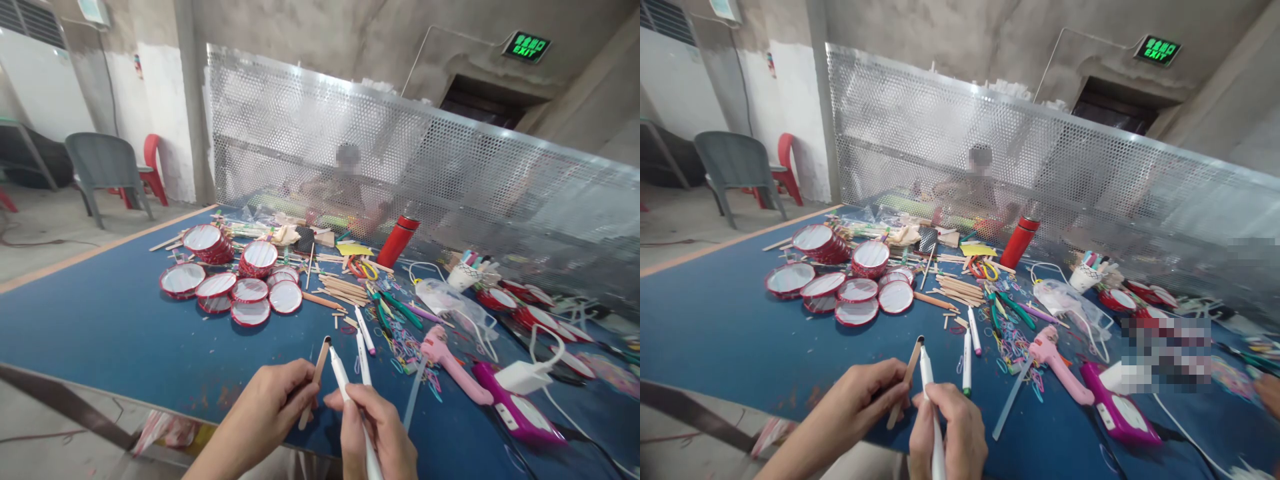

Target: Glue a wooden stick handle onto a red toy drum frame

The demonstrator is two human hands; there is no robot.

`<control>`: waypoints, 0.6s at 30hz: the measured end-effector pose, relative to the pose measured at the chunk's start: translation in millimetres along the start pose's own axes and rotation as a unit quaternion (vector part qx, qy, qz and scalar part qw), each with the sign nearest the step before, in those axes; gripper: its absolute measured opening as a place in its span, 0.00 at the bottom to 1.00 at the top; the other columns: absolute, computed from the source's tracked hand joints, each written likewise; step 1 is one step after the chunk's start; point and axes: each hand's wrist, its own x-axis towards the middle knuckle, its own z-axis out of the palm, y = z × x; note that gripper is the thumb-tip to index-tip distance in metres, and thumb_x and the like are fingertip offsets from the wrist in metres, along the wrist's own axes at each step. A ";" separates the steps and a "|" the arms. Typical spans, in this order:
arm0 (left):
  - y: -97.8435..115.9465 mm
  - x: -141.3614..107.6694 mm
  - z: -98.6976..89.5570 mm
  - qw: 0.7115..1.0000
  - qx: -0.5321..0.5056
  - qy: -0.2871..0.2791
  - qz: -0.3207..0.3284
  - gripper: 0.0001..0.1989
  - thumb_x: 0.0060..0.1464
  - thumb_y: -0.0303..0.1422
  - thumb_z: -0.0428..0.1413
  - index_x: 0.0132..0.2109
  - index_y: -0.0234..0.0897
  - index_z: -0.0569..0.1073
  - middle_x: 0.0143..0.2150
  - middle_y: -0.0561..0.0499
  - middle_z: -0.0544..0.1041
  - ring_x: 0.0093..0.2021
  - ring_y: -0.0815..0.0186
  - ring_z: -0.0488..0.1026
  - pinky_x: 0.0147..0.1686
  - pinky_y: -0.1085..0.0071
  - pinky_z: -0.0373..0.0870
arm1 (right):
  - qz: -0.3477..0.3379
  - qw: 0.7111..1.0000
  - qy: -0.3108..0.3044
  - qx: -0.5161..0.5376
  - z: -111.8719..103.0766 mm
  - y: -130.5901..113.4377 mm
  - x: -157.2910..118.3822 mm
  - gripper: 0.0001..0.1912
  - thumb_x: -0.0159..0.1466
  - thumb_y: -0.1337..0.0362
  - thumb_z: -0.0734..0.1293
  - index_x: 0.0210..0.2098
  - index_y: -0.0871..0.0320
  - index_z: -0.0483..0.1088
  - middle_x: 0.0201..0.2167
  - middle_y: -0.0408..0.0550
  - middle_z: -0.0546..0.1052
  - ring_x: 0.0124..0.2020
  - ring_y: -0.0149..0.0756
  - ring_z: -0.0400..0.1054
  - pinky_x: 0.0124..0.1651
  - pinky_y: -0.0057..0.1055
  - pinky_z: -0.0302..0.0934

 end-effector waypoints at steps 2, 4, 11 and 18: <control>0.2 0.0 0.1 1.000 -0.002 0.001 0.000 0.13 0.65 0.35 0.47 0.33 0.37 0.71 0.27 0.55 0.77 0.28 0.70 0.73 0.30 0.78 0.62 | 0.004 1.000 0.005 -0.003 0.2 -1.0 0.1 0.04 0.64 0.67 0.66 0.37 0.54 0.74 0.26 0.41 0.79 0.28 0.30 0.76 0.39 0.24 0.68; 0.6 -0.1 0.2 1.000 -0.001 0.001 -0.001 0.13 0.65 0.35 0.47 0.33 0.37 0.71 0.27 0.54 0.77 0.29 0.70 0.73 0.31 0.79 0.62 | 0.018 1.000 0.003 -0.007 0.0 -1.7 0.4 0.04 0.64 0.66 0.66 0.37 0.54 0.74 0.26 0.40 0.79 0.28 0.29 0.75 0.39 0.24 0.67; 2.4 -0.4 -0.8 1.000 -0.006 -0.002 -0.006 0.13 0.64 0.35 0.47 0.32 0.38 0.70 0.26 0.55 0.77 0.28 0.70 0.73 0.30 0.79 0.62 | 0.005 1.000 0.001 0.011 0.0 -0.9 0.4 0.05 0.64 0.67 0.66 0.38 0.55 0.74 0.26 0.41 0.79 0.27 0.30 0.75 0.37 0.24 0.68; 0.0 -0.9 -0.1 1.000 -0.001 0.001 -0.001 0.13 0.65 0.35 0.47 0.34 0.37 0.72 0.27 0.55 0.77 0.28 0.70 0.73 0.31 0.79 0.62 | 0.007 1.000 0.004 0.014 0.4 0.1 0.6 0.05 0.65 0.66 0.65 0.38 0.55 0.74 0.25 0.41 0.79 0.26 0.29 0.75 0.36 0.23 0.68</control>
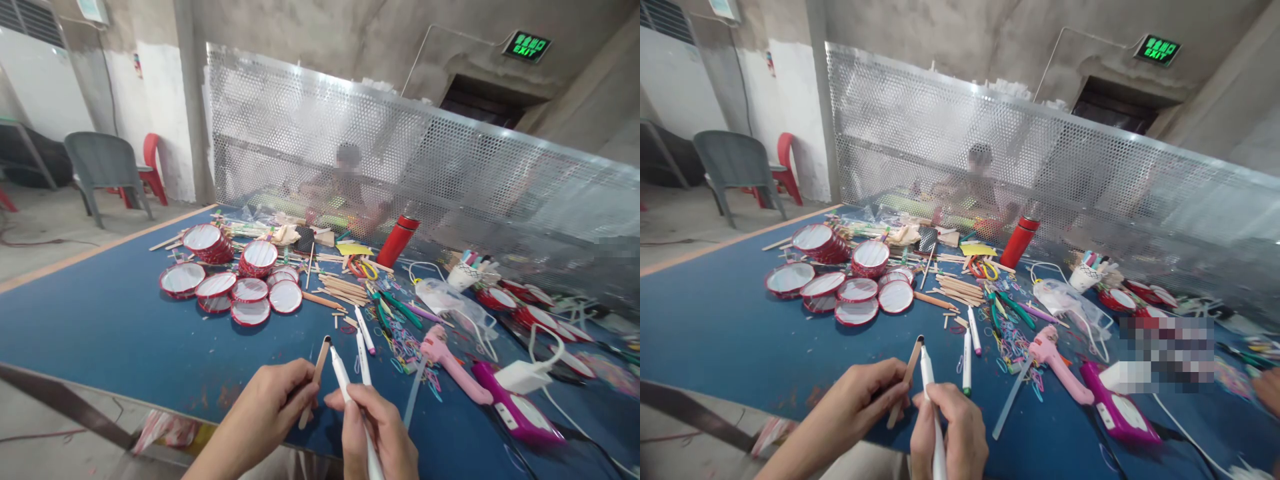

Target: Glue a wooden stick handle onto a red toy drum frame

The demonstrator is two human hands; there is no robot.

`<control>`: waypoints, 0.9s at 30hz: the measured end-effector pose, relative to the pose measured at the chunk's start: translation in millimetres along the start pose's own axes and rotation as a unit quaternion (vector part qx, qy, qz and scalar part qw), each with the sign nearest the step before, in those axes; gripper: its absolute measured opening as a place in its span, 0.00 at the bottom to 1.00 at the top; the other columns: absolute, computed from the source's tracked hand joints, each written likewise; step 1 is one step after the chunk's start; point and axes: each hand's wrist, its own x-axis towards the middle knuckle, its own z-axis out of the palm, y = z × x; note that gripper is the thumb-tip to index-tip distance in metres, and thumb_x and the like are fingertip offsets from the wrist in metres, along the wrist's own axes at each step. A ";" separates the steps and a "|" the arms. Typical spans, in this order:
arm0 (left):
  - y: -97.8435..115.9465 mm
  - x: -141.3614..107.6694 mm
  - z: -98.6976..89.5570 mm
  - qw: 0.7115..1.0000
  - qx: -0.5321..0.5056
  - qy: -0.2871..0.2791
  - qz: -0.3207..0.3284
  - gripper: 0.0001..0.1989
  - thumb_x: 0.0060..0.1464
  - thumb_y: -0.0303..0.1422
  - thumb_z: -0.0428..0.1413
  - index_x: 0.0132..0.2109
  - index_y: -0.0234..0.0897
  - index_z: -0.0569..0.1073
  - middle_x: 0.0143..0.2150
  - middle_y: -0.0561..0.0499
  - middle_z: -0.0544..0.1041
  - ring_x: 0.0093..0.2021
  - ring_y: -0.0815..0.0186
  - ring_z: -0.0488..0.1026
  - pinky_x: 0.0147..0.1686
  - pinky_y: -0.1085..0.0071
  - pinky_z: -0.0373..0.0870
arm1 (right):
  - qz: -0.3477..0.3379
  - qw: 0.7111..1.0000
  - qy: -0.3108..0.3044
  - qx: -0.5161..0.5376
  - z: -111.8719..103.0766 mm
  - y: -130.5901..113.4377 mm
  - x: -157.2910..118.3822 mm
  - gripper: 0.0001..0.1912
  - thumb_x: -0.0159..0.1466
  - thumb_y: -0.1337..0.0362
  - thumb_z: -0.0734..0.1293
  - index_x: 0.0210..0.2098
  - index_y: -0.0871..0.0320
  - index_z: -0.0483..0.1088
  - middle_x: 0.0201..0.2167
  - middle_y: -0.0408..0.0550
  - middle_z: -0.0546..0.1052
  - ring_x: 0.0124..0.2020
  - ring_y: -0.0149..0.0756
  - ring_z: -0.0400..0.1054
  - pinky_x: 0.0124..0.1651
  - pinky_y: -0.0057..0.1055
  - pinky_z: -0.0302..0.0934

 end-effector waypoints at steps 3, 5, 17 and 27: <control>0.6 0.1 0.0 1.000 -0.005 -0.002 -0.001 0.14 0.65 0.36 0.47 0.34 0.37 0.72 0.26 0.55 0.77 0.28 0.70 0.73 0.31 0.79 0.63 | 0.005 1.000 -0.002 -0.006 -0.3 -0.4 0.2 0.05 0.65 0.66 0.65 0.38 0.55 0.74 0.25 0.40 0.79 0.26 0.28 0.75 0.37 0.23 0.67; 1.1 0.3 0.0 1.000 -0.008 -0.002 -0.004 0.13 0.65 0.36 0.47 0.34 0.37 0.71 0.26 0.55 0.77 0.29 0.70 0.73 0.31 0.79 0.63 | 0.009 1.000 -0.002 -0.003 -0.7 -0.8 0.3 0.05 0.65 0.66 0.65 0.38 0.55 0.73 0.25 0.40 0.79 0.26 0.28 0.74 0.37 0.23 0.67; 0.4 2.1 -0.3 1.000 -0.005 -0.002 0.002 0.13 0.65 0.34 0.47 0.33 0.37 0.70 0.26 0.55 0.77 0.28 0.70 0.72 0.30 0.79 0.61 | 0.007 1.000 0.002 0.015 0.0 -1.9 -0.1 0.05 0.65 0.66 0.65 0.38 0.55 0.73 0.26 0.41 0.79 0.26 0.28 0.75 0.36 0.23 0.67; -0.5 0.7 0.7 1.000 0.003 0.002 -0.007 0.13 0.64 0.35 0.47 0.32 0.37 0.70 0.26 0.55 0.76 0.28 0.70 0.72 0.30 0.78 0.61 | 0.007 1.000 -0.004 0.012 0.2 -2.2 0.2 0.05 0.65 0.66 0.65 0.39 0.55 0.74 0.27 0.40 0.79 0.27 0.28 0.74 0.37 0.23 0.66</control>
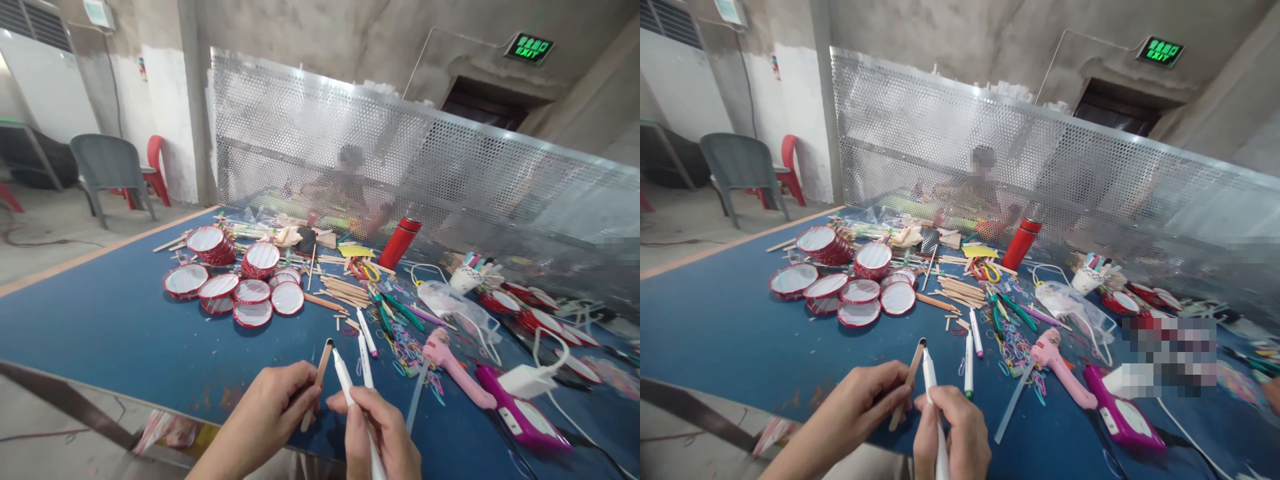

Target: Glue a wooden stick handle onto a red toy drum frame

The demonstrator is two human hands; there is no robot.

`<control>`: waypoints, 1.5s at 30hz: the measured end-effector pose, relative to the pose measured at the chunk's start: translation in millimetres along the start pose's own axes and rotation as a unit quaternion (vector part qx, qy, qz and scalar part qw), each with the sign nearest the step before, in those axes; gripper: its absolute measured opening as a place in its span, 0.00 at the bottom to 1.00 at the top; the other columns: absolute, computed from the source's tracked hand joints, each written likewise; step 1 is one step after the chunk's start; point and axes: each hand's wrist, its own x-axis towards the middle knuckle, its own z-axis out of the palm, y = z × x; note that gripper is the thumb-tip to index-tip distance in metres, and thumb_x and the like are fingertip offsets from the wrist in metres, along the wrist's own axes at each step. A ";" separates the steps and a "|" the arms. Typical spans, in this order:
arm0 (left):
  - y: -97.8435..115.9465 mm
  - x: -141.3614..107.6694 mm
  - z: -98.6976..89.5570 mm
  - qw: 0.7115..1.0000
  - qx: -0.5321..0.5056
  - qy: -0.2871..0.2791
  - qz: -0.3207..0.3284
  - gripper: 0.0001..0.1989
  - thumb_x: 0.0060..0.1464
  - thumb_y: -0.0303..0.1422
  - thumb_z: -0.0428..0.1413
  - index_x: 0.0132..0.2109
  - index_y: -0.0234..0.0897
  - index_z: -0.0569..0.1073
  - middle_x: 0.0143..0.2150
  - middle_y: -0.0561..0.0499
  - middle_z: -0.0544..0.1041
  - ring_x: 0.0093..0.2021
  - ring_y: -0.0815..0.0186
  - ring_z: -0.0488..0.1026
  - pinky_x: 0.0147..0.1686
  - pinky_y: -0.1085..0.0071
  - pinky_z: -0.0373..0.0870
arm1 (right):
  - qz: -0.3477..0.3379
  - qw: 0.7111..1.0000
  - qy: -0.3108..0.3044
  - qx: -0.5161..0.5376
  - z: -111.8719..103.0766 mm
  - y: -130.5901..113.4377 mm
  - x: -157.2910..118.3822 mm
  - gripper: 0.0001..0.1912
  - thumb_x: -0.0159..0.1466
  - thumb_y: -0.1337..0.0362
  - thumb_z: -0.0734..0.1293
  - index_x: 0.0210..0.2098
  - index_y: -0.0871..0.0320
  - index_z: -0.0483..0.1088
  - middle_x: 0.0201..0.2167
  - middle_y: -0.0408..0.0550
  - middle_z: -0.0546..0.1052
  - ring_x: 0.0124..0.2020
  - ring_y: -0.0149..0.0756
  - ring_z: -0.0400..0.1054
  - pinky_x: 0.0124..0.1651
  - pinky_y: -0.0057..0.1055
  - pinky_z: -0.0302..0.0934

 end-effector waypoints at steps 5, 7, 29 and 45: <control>-0.9 0.1 0.4 1.000 0.002 -0.002 0.000 0.13 0.64 0.35 0.47 0.33 0.37 0.71 0.26 0.55 0.76 0.28 0.70 0.71 0.30 0.78 0.60 | -0.018 1.000 -0.005 -0.009 0.7 -1.2 1.6 0.05 0.64 0.67 0.65 0.38 0.54 0.73 0.26 0.40 0.79 0.28 0.29 0.74 0.38 0.24 0.66; -1.0 -0.4 0.6 1.000 0.000 -0.001 0.000 0.13 0.64 0.35 0.47 0.33 0.37 0.70 0.26 0.55 0.76 0.28 0.70 0.71 0.31 0.78 0.61 | -0.008 1.000 -0.010 -0.016 0.2 -1.3 2.1 0.05 0.65 0.66 0.65 0.38 0.54 0.73 0.26 0.39 0.78 0.27 0.28 0.74 0.36 0.23 0.66; 1.0 0.9 0.0 1.000 -0.005 -0.004 0.003 0.13 0.63 0.34 0.47 0.31 0.37 0.68 0.25 0.55 0.75 0.26 0.71 0.69 0.29 0.79 0.60 | -0.021 1.000 0.000 0.000 2.3 -0.6 0.0 0.05 0.65 0.66 0.65 0.38 0.55 0.74 0.29 0.42 0.79 0.28 0.29 0.75 0.38 0.24 0.68; 2.0 -1.6 -0.1 1.000 -0.014 0.002 0.008 0.13 0.64 0.34 0.47 0.33 0.37 0.71 0.25 0.55 0.76 0.27 0.70 0.72 0.30 0.79 0.62 | -0.022 1.000 -0.007 -0.020 0.7 -0.3 1.5 0.05 0.66 0.65 0.65 0.38 0.56 0.73 0.27 0.42 0.79 0.26 0.30 0.75 0.36 0.24 0.68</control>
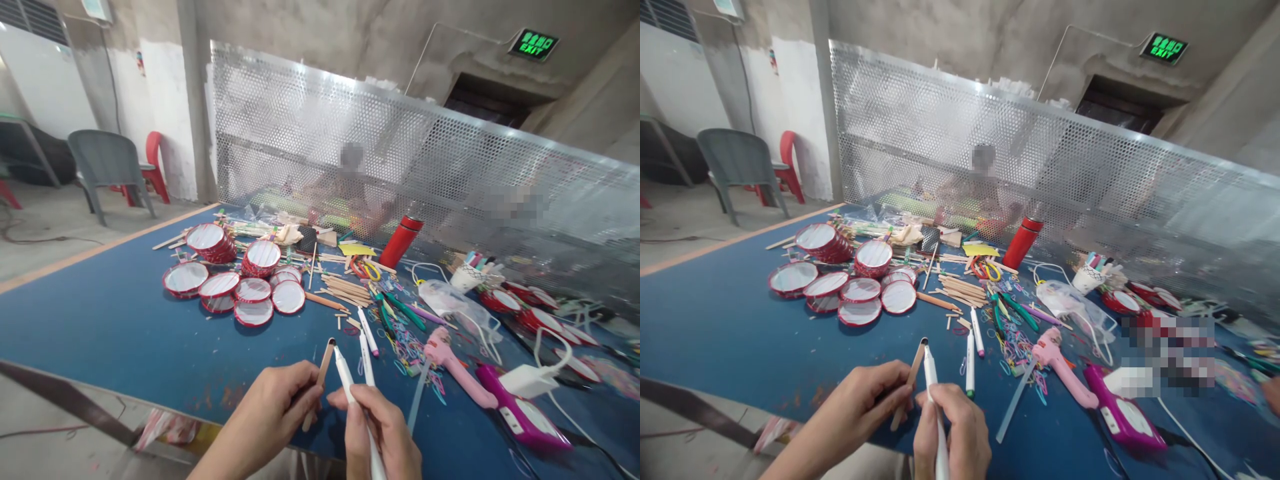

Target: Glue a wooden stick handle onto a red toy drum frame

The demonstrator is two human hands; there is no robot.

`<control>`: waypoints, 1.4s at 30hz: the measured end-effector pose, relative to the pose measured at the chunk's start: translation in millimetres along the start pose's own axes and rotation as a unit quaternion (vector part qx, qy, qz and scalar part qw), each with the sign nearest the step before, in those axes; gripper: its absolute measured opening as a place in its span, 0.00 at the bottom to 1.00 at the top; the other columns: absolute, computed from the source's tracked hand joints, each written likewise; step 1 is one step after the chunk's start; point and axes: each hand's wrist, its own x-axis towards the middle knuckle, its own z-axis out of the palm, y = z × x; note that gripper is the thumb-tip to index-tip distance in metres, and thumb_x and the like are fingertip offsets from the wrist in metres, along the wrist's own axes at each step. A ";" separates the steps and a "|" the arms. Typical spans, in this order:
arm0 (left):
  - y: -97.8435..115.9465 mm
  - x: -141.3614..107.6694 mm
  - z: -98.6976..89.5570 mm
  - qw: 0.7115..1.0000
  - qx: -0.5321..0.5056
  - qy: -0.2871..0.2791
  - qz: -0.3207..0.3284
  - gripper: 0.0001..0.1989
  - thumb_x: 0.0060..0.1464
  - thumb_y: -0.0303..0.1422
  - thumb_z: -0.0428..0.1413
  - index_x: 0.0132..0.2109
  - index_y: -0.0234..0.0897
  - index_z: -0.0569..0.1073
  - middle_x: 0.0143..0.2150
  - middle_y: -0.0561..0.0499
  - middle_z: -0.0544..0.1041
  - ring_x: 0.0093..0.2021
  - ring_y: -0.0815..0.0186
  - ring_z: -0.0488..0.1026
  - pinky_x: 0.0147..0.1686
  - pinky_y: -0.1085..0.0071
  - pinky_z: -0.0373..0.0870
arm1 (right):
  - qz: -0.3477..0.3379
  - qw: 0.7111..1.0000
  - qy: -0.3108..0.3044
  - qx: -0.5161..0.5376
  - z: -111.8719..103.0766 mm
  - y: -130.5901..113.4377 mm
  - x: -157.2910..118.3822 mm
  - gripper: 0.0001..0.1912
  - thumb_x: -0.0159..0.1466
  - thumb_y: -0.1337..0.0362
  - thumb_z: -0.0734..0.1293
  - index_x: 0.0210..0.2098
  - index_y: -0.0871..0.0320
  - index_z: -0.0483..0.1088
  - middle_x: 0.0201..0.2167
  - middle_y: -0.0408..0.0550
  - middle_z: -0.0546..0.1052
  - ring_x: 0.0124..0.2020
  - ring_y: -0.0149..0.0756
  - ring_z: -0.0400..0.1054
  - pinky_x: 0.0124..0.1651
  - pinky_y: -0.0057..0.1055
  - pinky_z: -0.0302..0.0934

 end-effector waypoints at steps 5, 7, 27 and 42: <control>0.0 0.8 0.6 1.000 0.001 -0.003 0.001 0.13 0.64 0.34 0.47 0.32 0.37 0.70 0.25 0.55 0.76 0.27 0.71 0.72 0.30 0.79 0.61 | 0.009 1.000 -0.003 0.014 -1.6 -0.2 -0.4 0.05 0.66 0.66 0.65 0.39 0.56 0.73 0.27 0.42 0.79 0.27 0.29 0.74 0.37 0.24 0.67; -0.3 1.2 0.5 1.000 0.004 -0.002 0.001 0.13 0.64 0.34 0.47 0.32 0.37 0.70 0.25 0.55 0.75 0.27 0.71 0.71 0.30 0.79 0.61 | 0.003 1.000 -0.008 0.004 -1.9 -0.3 -0.2 0.05 0.65 0.65 0.65 0.39 0.56 0.73 0.27 0.42 0.79 0.27 0.29 0.75 0.37 0.24 0.68; -0.1 0.8 -0.7 1.000 0.021 -0.002 -0.009 0.13 0.64 0.34 0.47 0.33 0.37 0.71 0.26 0.55 0.77 0.28 0.70 0.73 0.31 0.78 0.62 | 0.003 1.000 -0.003 0.008 -0.3 0.3 -1.0 0.05 0.65 0.65 0.65 0.38 0.55 0.73 0.27 0.42 0.79 0.27 0.30 0.75 0.37 0.24 0.67; -0.5 1.1 -0.2 1.000 0.027 0.003 -0.006 0.13 0.65 0.34 0.47 0.33 0.38 0.71 0.26 0.56 0.76 0.28 0.70 0.71 0.31 0.78 0.61 | 0.008 1.000 -0.011 0.014 -1.9 0.1 0.0 0.05 0.66 0.65 0.64 0.38 0.55 0.72 0.27 0.42 0.79 0.27 0.29 0.74 0.36 0.25 0.67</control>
